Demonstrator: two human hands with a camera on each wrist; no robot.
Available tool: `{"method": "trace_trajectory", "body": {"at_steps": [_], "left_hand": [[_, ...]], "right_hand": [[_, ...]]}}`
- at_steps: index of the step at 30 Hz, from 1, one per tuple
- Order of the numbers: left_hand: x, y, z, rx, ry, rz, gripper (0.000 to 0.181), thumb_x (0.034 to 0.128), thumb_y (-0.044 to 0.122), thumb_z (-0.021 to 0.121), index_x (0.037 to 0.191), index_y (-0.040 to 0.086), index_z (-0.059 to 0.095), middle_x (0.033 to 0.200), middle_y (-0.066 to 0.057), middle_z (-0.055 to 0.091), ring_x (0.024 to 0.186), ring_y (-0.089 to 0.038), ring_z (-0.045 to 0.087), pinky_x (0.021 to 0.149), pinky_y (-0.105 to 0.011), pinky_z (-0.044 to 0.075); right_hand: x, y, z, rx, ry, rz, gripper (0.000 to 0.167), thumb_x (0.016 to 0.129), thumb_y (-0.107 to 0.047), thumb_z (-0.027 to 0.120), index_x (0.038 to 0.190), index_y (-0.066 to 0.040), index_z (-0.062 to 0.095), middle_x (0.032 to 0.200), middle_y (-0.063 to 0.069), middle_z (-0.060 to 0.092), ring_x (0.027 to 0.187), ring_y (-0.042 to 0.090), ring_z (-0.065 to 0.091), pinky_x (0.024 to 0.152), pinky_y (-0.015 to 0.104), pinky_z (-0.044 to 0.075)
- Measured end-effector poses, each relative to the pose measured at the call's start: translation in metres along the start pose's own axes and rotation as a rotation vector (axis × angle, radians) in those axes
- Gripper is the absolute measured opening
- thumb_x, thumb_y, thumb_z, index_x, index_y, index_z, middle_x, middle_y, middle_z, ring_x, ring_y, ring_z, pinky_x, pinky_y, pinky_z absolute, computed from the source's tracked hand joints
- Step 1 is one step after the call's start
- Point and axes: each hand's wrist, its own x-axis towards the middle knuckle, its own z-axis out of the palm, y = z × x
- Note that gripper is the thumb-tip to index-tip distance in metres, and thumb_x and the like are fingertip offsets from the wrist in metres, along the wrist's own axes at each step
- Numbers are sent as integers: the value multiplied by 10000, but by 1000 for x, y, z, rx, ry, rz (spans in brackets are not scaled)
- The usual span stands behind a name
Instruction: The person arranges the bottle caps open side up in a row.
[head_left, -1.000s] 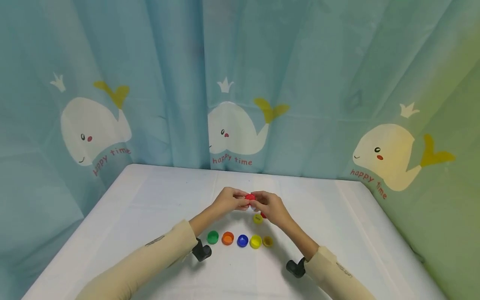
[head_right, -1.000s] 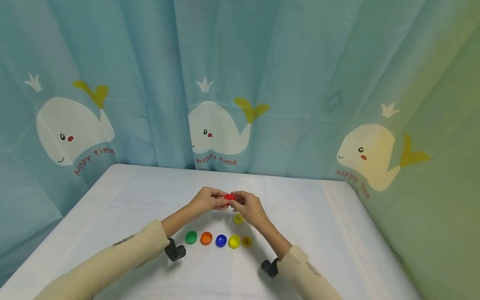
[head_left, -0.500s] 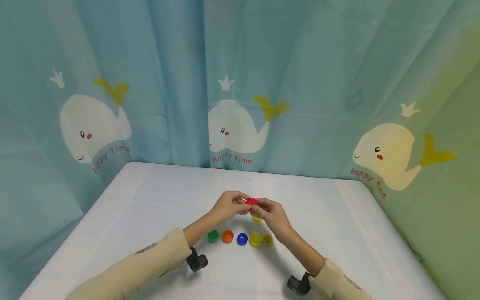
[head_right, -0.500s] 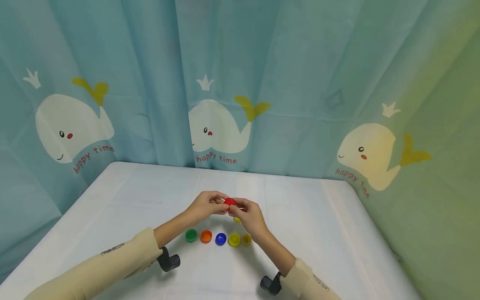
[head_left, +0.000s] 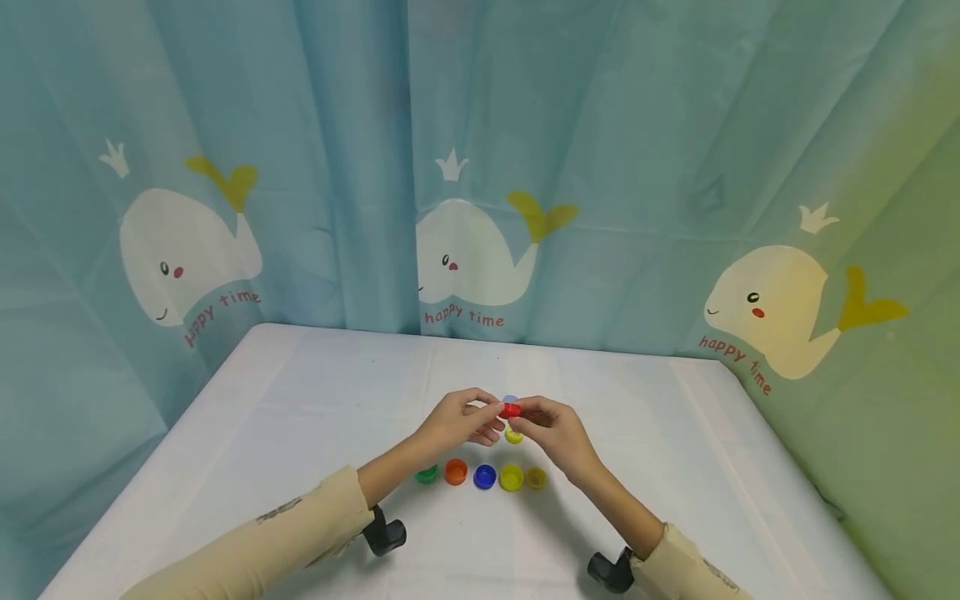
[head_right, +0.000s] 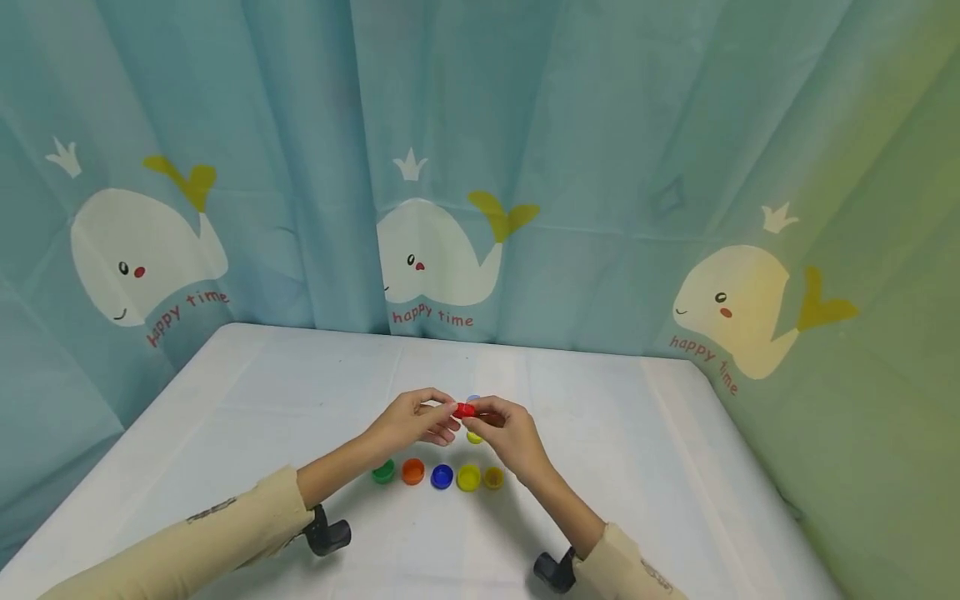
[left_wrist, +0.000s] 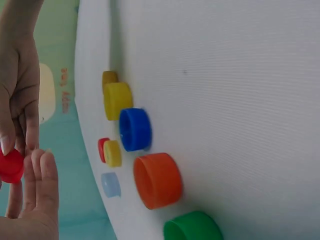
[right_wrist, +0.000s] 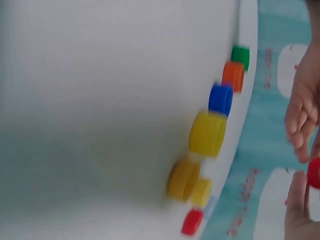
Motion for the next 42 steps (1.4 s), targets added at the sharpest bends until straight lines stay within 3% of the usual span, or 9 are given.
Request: {"method": "trace_trajectory", "body": {"at_steps": [4,8,15,19,24,30,37,42], "left_hand": [[5,1,3,-17,-7,28,337,920,258,622,1114,-12,569,939,-164,687,845,-368,660,706,-341,545],[11,4,9,-7,-14,38,307,899,233,655,1090,1,595,938,-157,686,846,-357,660,708,-344,545],[25,5,18,104,-50,135,255,888,201,669,1074,29,640,952,-110,687,819,-301,662,722,-357,545],[27,4,18,127,-89,175,196,886,166,670,1040,48,645,965,-72,681,841,-283,657,746,-386,539],[29,1,20,216,-123,201,142,870,188,691,973,91,673,927,12,673,852,-186,656,750,-279,523],[33,-2,24,330,-96,205,126,871,225,691,942,130,732,865,93,678,849,-70,613,754,-216,495],[34,-4,29,376,-221,180,228,929,241,612,1087,104,704,1007,70,678,969,-85,607,823,-219,477],[32,-6,30,430,-312,177,305,962,230,553,1219,77,616,1147,16,642,1089,-134,578,895,-245,451]], "right_hand": [[-1,1,-7,-86,-3,-99,177,846,-127,708,1006,-56,682,938,49,683,854,190,664,756,279,527],[-4,7,-13,-127,9,-119,137,842,-99,707,966,-48,679,904,43,686,822,161,667,745,267,529],[-12,12,-23,-166,72,-115,141,815,-77,729,946,-51,684,891,33,687,809,143,668,742,260,528],[-14,15,-28,-149,57,-136,176,828,-124,721,981,-47,683,917,41,690,832,160,668,761,269,525],[-18,20,-34,-126,22,-154,170,847,-148,700,985,-50,681,917,38,694,820,165,668,765,259,521],[-23,26,-39,-207,13,-161,157,828,-216,724,952,-133,676,913,-38,693,800,135,666,732,254,529],[-30,35,-45,-354,5,-233,131,811,-175,748,905,-155,659,845,-120,660,740,82,622,671,263,531],[-33,39,-51,-423,-34,-270,182,804,-88,746,925,-134,620,871,-93,656,738,75,617,645,258,527]]}}
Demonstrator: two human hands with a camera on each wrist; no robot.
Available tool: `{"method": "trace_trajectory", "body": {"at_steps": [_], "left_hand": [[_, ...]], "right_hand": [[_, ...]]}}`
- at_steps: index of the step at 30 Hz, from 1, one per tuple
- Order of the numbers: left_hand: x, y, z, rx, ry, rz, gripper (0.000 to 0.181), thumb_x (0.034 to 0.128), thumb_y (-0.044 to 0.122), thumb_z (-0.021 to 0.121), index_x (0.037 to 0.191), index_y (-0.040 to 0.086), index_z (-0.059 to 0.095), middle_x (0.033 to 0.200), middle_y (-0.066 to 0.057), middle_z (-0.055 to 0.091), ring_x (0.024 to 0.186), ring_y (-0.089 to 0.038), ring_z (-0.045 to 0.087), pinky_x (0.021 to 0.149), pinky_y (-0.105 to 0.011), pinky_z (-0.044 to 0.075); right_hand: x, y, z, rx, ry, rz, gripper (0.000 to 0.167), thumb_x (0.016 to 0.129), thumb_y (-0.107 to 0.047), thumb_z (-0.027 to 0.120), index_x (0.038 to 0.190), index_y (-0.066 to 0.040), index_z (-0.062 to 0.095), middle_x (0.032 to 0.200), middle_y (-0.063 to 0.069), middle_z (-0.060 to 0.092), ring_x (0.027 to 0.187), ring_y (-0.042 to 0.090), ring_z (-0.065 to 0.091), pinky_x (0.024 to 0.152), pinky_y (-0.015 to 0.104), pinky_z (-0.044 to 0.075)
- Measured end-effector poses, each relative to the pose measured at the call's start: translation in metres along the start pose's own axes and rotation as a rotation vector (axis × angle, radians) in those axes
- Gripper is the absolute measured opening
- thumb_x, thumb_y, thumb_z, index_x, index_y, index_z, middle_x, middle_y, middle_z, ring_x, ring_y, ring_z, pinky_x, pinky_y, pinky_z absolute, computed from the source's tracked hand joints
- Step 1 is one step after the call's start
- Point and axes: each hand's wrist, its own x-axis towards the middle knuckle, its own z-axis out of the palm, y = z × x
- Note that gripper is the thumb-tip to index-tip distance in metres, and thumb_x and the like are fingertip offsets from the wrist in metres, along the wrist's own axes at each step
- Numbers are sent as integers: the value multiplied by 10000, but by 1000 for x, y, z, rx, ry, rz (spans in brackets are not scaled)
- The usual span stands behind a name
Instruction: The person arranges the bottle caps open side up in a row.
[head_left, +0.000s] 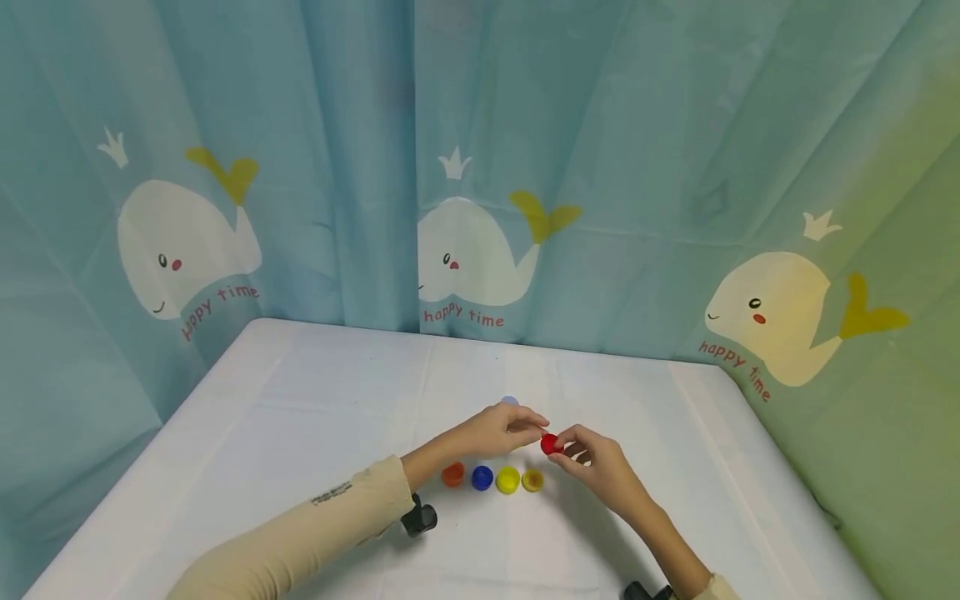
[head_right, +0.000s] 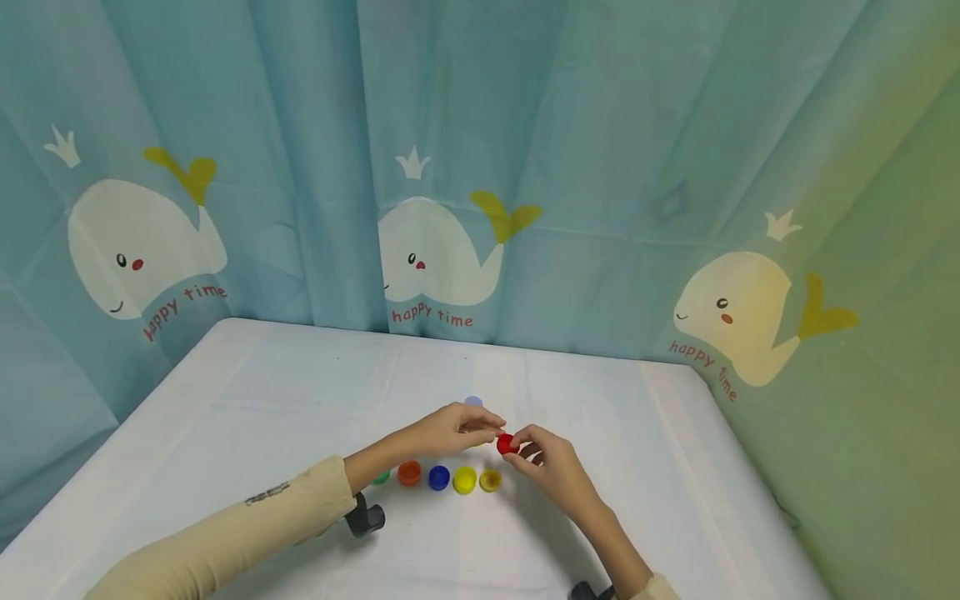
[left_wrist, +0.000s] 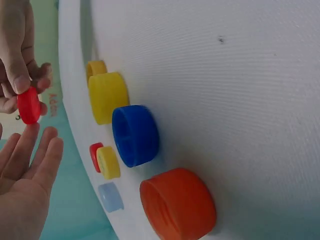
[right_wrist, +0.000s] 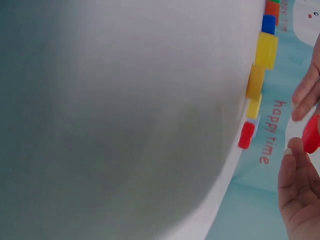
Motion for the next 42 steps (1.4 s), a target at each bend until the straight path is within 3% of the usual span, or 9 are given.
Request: {"method": "trace_trajectory", "body": {"at_steps": [5,8,16,22,25,29,32,35,42], "left_hand": [[-2,0,4,19,-102,-29,348,976,171,515,1313,82,521,1210,12,617,1142,-152,547,918,-261,439],[-1,1,7,35,-137,-41,323,968,111,491,1288,88,522,1215,7,613,1148,-169,544,918,-269,441],[0,3,11,33,-219,-111,168,888,68,518,1052,104,512,1150,-69,610,1046,-149,562,875,-296,447],[1,5,14,67,-244,-117,168,885,65,510,1048,106,504,1196,-99,599,1086,-160,554,812,-274,448],[1,4,15,83,-260,-115,171,887,52,500,1051,98,500,1182,-108,607,1022,-109,565,760,-243,435],[2,2,18,105,-288,-119,193,891,1,460,1058,91,496,989,-81,629,675,-69,502,609,-204,394],[3,0,20,116,-302,-123,227,876,-53,433,1048,80,496,894,-43,594,540,-102,383,519,-195,343],[4,0,23,126,-309,-121,241,857,-82,433,1030,72,498,925,7,581,557,-90,384,518,-185,342],[5,0,24,145,-316,-107,221,859,-81,455,1016,66,500,932,-1,567,677,-77,452,622,-186,403]], "right_hand": [[-3,2,-3,-69,-56,43,323,788,-42,750,1065,-71,587,936,0,660,724,71,607,645,248,519],[-4,1,-4,-109,-115,78,369,795,-47,741,1133,-16,599,954,44,668,722,78,604,651,253,517],[-2,2,-4,-154,-265,94,244,785,-63,750,1013,-18,676,914,-12,660,740,87,598,658,269,504],[-2,0,-5,-198,-283,74,214,758,-39,766,952,-30,676,867,-24,633,732,121,595,663,284,511],[-2,0,-4,-200,-296,88,225,747,-33,775,946,-21,670,855,-21,627,726,124,592,660,279,513],[-1,1,-3,-195,-323,154,267,732,-67,797,957,-12,665,830,-29,616,720,117,577,646,239,505],[-1,2,-1,-178,-340,189,280,728,-83,804,956,-6,662,816,-32,608,717,115,569,642,220,498],[-2,3,0,-167,-345,197,284,719,-83,811,945,-1,660,804,-30,603,709,119,563,637,220,496],[-1,1,3,-213,-353,205,307,698,-70,824,933,-13,635,798,-24,577,719,116,543,642,220,495]]}}
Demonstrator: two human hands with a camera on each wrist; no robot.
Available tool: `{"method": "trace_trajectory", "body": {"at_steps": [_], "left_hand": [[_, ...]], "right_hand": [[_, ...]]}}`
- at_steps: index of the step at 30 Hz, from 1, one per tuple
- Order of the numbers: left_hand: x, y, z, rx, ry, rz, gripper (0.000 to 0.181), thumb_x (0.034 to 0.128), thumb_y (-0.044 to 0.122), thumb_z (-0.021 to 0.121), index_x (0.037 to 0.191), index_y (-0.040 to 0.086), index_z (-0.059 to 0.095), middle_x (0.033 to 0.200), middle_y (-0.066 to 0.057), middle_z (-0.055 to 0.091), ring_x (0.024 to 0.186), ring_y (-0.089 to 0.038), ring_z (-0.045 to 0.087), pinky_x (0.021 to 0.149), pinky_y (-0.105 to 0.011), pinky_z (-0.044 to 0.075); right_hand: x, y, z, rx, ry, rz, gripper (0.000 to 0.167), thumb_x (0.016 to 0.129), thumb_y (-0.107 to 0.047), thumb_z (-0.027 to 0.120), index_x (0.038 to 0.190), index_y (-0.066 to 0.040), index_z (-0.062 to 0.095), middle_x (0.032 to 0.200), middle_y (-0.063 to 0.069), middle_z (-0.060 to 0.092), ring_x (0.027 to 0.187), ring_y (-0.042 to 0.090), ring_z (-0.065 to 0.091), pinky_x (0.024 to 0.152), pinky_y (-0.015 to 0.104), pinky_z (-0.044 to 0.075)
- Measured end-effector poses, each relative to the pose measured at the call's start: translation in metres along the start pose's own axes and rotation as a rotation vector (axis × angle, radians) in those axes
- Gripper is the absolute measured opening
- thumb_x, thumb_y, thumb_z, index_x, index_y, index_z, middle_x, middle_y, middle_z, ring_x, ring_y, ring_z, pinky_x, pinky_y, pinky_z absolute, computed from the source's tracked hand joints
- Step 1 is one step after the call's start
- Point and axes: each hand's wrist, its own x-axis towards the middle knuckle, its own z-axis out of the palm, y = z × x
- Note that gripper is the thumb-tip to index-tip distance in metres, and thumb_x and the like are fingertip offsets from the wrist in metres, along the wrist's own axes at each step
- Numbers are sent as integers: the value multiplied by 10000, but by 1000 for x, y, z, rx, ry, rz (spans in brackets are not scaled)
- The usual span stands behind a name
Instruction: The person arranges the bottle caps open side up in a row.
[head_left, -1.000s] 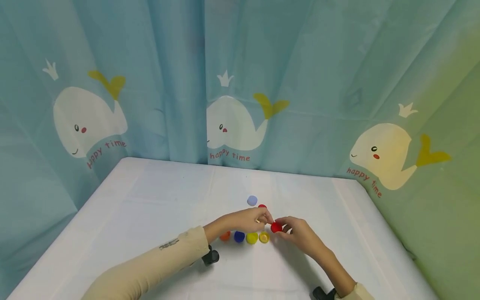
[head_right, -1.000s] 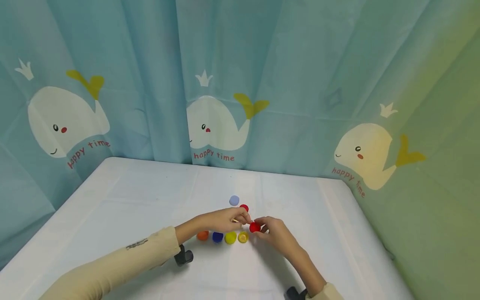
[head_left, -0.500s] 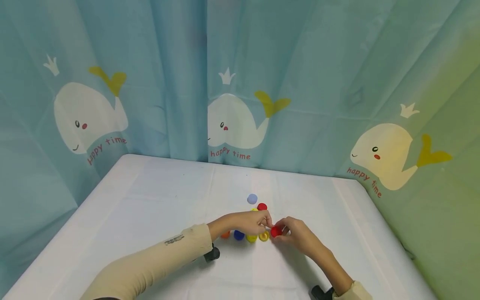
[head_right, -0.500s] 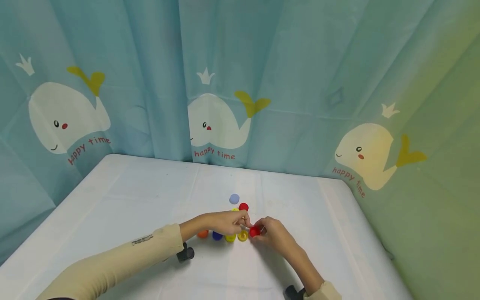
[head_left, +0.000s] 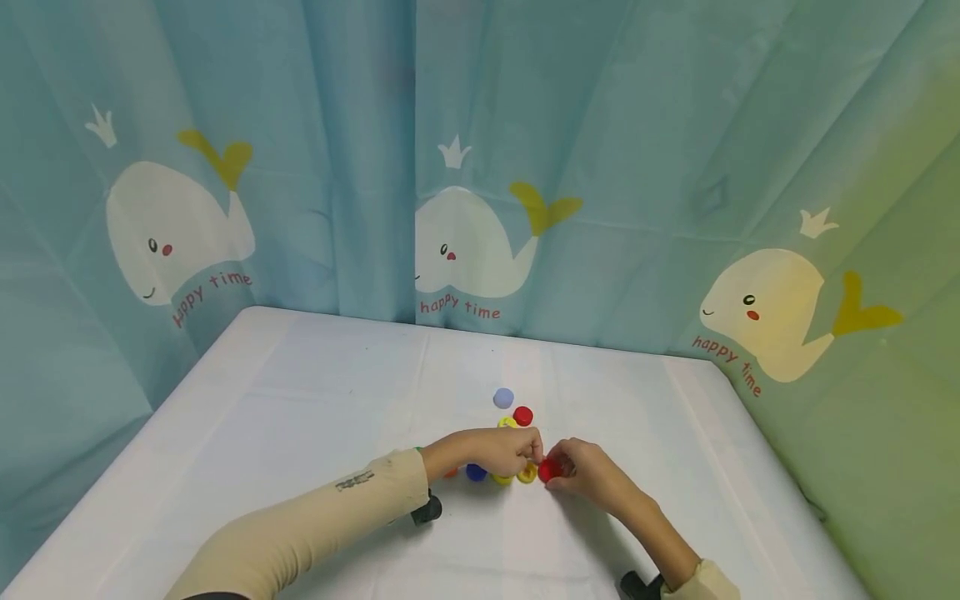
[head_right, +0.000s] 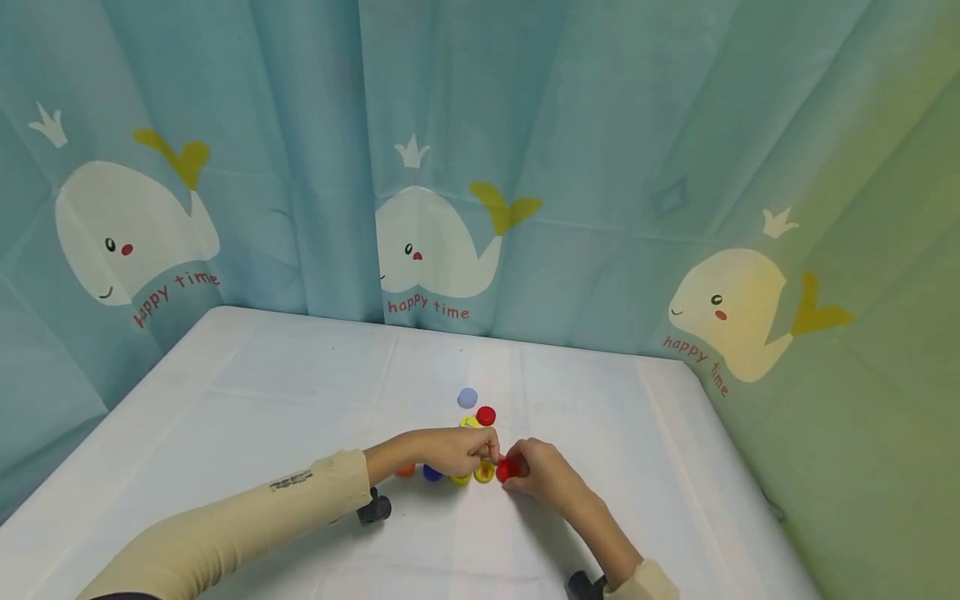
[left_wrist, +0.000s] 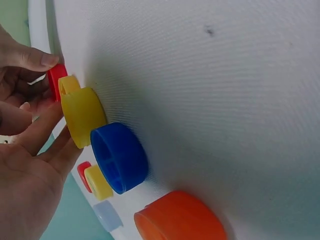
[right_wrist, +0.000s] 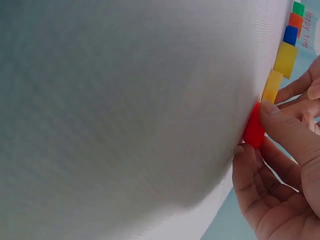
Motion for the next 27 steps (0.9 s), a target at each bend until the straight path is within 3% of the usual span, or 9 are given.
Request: {"method": "trace_trajectory", "body": {"at_steps": [6,13,16,19,23,27], "left_hand": [[-3,0,-1,-1,12,-8,159,889,-21,510,1015,74,502,901,15,569,726,-61,487,676,-184,427],[-9,2,-8,55,46,-42,107,914,117,562,1007,123,511,1006,14,619,847,-44,546,716,-193,451],[-11,-1,-13,78,79,-35,83,911,149,574,973,133,521,940,45,602,846,-53,545,750,-203,453],[-14,-7,-19,80,138,-41,73,912,177,581,933,132,527,849,59,565,767,-74,521,714,-210,454],[-18,-14,-29,68,267,-80,105,901,187,604,900,113,530,801,19,555,710,-110,498,661,-237,455],[-17,-21,-40,96,399,-165,115,886,168,641,927,86,572,937,-49,602,845,-164,530,792,-310,476]], "right_hand": [[2,-3,0,-23,5,-5,320,685,-60,831,934,-16,634,790,-29,569,711,105,535,638,222,496],[0,0,-2,-6,5,-43,383,704,-117,828,1012,-4,630,809,-26,580,718,114,549,642,232,495],[-1,0,-5,-3,-6,-30,420,720,-155,822,1057,2,625,823,-17,590,723,132,565,644,231,498],[0,-1,-9,-1,-5,-8,433,729,-180,817,1078,-4,630,859,-2,605,742,148,573,657,239,500],[8,-1,-14,2,29,17,397,755,-183,796,1081,-17,644,920,25,635,787,166,581,661,246,501],[22,0,-18,19,65,36,331,797,-176,760,1069,-19,655,939,40,656,808,173,597,671,250,512]]}}
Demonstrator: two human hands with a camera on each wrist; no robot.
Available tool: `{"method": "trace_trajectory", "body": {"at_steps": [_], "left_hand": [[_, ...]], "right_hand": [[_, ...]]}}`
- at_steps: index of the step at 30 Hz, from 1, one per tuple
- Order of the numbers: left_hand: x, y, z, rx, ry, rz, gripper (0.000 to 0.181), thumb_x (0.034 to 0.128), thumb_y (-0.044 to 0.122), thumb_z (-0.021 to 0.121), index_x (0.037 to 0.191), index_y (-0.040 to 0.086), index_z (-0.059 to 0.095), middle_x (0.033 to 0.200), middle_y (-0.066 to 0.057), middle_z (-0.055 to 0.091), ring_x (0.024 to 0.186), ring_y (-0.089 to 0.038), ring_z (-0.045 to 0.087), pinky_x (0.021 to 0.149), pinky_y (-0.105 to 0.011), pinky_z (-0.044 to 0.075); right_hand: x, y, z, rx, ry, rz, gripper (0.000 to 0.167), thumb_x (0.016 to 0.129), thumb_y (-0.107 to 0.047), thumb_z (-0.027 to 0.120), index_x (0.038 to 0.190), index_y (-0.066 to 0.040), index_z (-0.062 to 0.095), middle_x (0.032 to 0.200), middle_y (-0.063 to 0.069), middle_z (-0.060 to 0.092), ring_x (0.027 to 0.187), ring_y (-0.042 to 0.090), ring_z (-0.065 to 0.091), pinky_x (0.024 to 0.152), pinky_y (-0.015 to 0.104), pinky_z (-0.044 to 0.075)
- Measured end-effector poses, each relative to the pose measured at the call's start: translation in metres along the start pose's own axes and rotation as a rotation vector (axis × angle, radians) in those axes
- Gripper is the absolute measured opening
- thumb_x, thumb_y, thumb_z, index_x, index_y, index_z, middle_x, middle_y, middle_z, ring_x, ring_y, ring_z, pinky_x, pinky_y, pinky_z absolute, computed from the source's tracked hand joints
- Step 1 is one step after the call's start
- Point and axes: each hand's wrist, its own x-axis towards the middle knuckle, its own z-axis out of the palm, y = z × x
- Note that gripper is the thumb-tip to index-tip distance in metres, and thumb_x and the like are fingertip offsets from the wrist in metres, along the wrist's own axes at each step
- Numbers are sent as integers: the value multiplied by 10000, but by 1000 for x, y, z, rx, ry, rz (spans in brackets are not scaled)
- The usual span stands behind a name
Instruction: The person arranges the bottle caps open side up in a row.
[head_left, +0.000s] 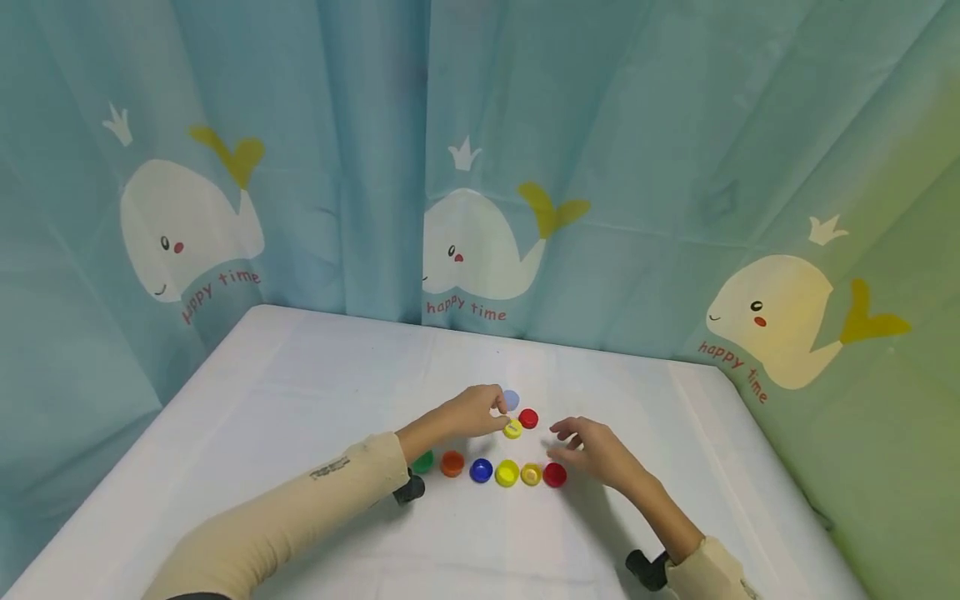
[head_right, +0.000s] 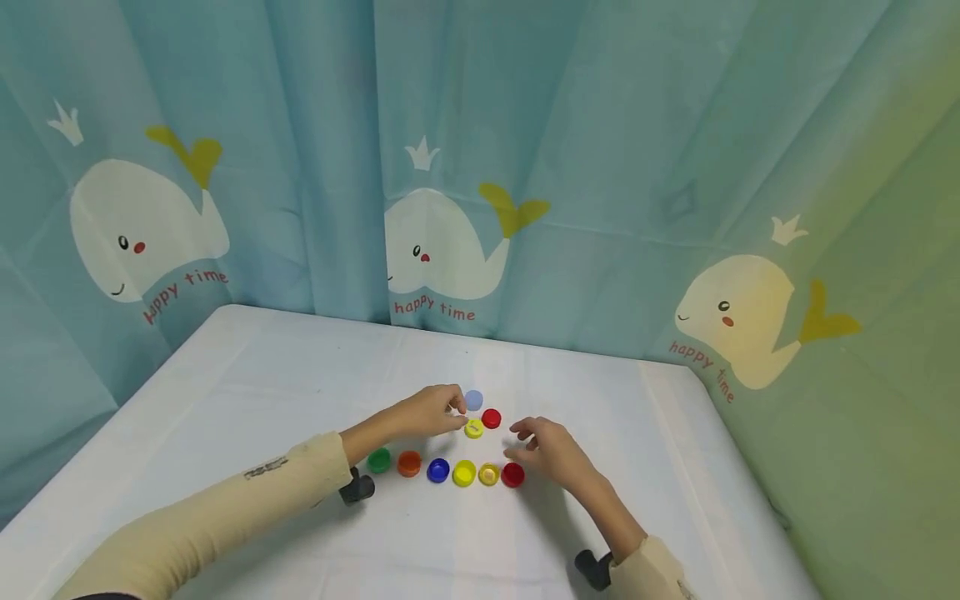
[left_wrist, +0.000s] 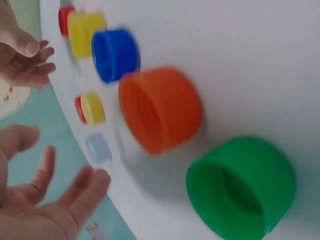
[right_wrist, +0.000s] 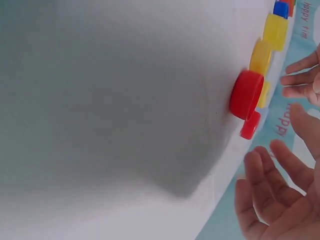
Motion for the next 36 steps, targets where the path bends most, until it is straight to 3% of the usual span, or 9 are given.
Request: {"method": "trace_trajectory", "body": {"at_steps": [5,11,16,25,31,36], "left_hand": [[13,-7,-9,74,101,-124,163,862,151,683,984,54,632,1021,-73,613,962,-210,551,873,-353,463],[27,-17,-14,114,128,-183,246,853,165,703,1052,36,637,1071,-101,620,982,-225,568,866,-347,473],[33,-19,-10,161,116,-201,246,858,183,699,1049,47,624,1096,-94,615,1022,-229,550,923,-356,441],[39,-13,-1,177,36,-206,322,857,205,702,1106,20,614,988,-77,603,855,-187,530,854,-323,474],[41,-13,2,199,40,-218,332,844,195,713,1087,-10,620,956,-96,576,820,-200,516,816,-328,490],[41,-13,4,213,20,-224,330,838,200,720,1078,-8,631,939,-89,545,821,-201,490,805,-330,491]], "right_hand": [[26,-1,1,31,49,29,266,829,-145,727,1058,-28,663,901,21,660,811,182,614,697,277,525],[59,-7,5,42,70,62,261,833,-135,724,1065,-30,665,911,34,661,835,202,618,718,301,533],[79,-10,15,60,6,114,282,834,-174,728,1075,-42,664,931,49,649,841,195,611,725,293,533],[92,-13,21,95,-78,168,365,823,-185,739,1130,-19,631,940,54,636,811,171,583,771,302,519],[94,-20,21,95,-87,201,388,806,-184,753,1129,-6,632,952,73,631,817,193,573,790,330,513],[95,-20,26,30,-80,188,397,786,-185,774,1115,-4,643,927,62,621,810,188,561,793,347,506]]}}
